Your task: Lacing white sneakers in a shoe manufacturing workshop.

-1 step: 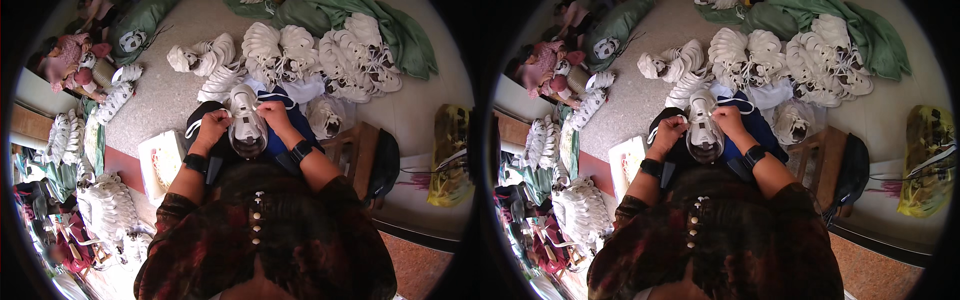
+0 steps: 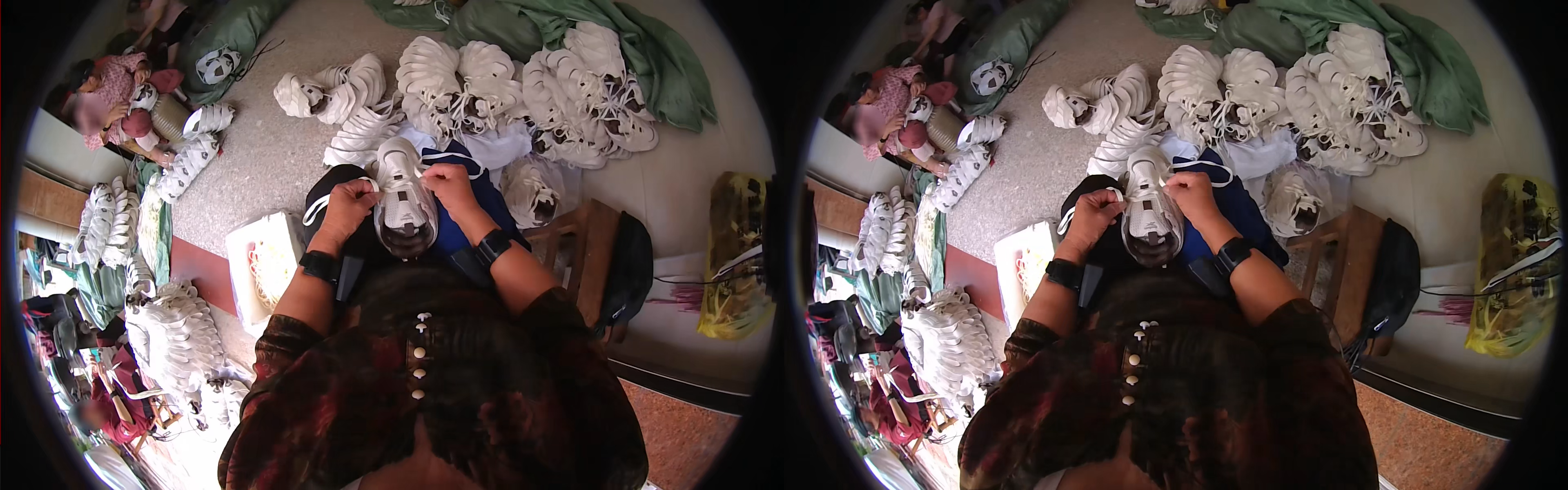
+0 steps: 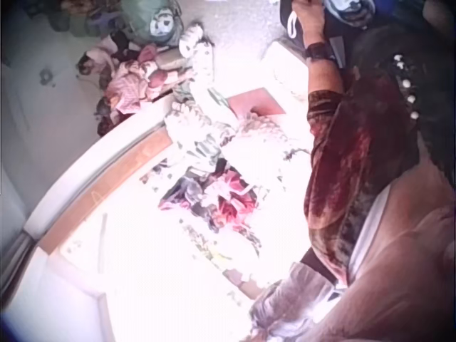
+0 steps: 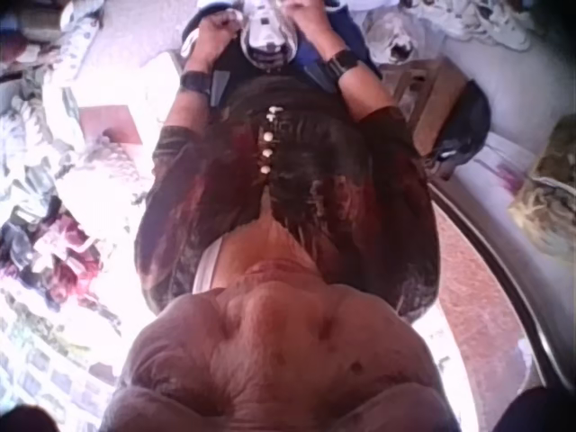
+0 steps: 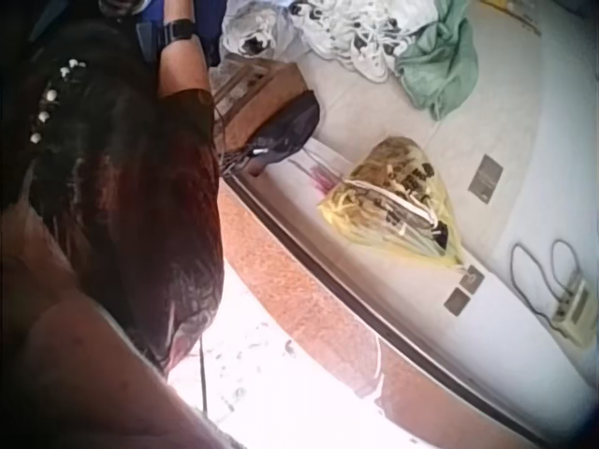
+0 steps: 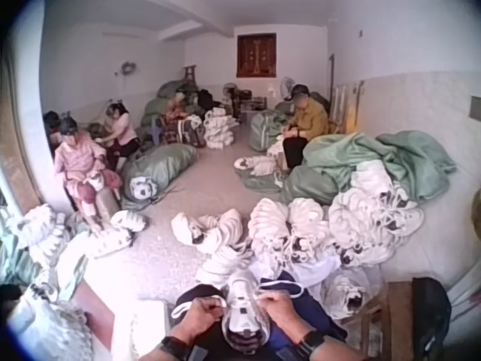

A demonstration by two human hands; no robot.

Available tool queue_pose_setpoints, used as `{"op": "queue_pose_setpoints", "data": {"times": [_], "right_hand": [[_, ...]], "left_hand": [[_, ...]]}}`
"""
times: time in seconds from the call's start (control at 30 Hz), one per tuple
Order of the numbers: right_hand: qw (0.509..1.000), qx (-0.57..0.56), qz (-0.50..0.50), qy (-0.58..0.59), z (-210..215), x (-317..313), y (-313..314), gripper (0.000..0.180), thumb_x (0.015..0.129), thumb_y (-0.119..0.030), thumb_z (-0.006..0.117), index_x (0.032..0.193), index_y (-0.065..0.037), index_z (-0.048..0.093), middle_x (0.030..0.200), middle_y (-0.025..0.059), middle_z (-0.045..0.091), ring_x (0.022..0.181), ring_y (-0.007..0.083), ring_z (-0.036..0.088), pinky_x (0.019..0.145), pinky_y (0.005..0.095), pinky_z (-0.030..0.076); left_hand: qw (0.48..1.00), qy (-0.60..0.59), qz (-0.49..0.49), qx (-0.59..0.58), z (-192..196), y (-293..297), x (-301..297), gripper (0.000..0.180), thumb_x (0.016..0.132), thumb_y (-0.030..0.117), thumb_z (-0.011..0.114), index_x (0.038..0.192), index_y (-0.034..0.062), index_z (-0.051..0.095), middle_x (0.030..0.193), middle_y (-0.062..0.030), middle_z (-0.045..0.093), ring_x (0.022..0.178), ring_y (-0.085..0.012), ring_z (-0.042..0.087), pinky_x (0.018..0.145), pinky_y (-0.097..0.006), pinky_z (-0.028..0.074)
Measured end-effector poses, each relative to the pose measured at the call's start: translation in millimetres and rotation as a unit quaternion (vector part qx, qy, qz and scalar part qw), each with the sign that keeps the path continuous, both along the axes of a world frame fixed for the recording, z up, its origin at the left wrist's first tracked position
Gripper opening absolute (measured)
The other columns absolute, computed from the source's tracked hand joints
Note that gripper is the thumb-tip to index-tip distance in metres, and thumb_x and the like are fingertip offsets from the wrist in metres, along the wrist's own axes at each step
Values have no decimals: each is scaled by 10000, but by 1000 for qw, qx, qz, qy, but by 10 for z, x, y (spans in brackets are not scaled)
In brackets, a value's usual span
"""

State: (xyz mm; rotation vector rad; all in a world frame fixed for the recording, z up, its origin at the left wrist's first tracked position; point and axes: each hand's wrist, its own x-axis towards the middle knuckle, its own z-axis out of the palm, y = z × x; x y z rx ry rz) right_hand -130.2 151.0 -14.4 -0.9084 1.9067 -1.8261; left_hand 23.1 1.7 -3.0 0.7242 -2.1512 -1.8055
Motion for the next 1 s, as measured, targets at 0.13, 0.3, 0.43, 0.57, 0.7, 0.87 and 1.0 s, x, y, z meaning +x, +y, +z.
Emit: {"op": "queue_pose_setpoints", "data": {"times": [0.13, 0.3, 0.43, 0.57, 0.7, 0.87, 1.0], "right_hand": [[985, 34, 59, -157, 87, 8, 17, 119, 714, 20, 591, 603, 16, 552, 546, 45, 560, 476, 81, 506, 439, 226, 380], [994, 98, 51, -13, -9, -2, 4, 133, 685, -2, 621, 598, 10, 521, 543, 67, 555, 470, 123, 521, 437, 267, 401], [960, 181, -11, 215, -1, 91, -9, 123, 671, -79, 632, 631, -5, 542, 562, 141, 550, 514, 282, 556, 494, 353, 448], [910, 227, -45, 344, 63, 164, -10, 134, 711, -139, 576, 642, -24, 580, 603, 164, 562, 588, 323, 579, 557, 427, 455], [865, 256, 12, 430, 174, 280, 106, 121, 708, -136, 585, 658, -26, 585, 641, 158, 576, 623, 331, 576, 587, 425, 469], [872, 215, 55, 436, 161, 281, 150, 95, 693, -113, 588, 665, -23, 590, 652, 171, 569, 635, 345, 567, 602, 431, 471], [921, 207, -9, 328, 55, 259, 122, 87, 683, -95, 580, 648, -15, 584, 634, 183, 563, 628, 362, 565, 589, 436, 462]], "left_hand": [[1000, 2, 5, 1, -53, -14, 10, 119, 789, 86, 629, 696, 19, 595, 590, 25, 531, 538, -42, 459, 494, -220, 419], [1000, 7, 5, -6, -29, 13, -1, 114, 789, 77, 630, 698, 17, 596, 591, 21, 540, 533, -43, 459, 490, -221, 413], [1000, 4, 0, -20, -1, 32, 12, 105, 785, 71, 634, 706, 11, 599, 596, 16, 549, 532, -47, 462, 501, -222, 411], [995, 23, -12, -92, -7, 49, 15, 101, 786, 62, 628, 708, 5, 600, 598, 19, 550, 536, -39, 458, 507, -217, 402], [999, 35, 15, 9, 109, 150, 21, 99, 793, 47, 620, 705, 18, 585, 604, 36, 537, 537, -24, 428, 489, -207, 363], [997, 37, -54, -50, 141, 356, -198, 79, 787, 53, 613, 721, 12, 599, 588, -5, 570, 499, -69, 488, 477, -228, 386], [946, 6, -83, -313, 228, 496, -419, 136, 728, 157, 632, 717, 22, 645, 683, -204, 603, 700, -354, 610, 642, -411, 490]]}}
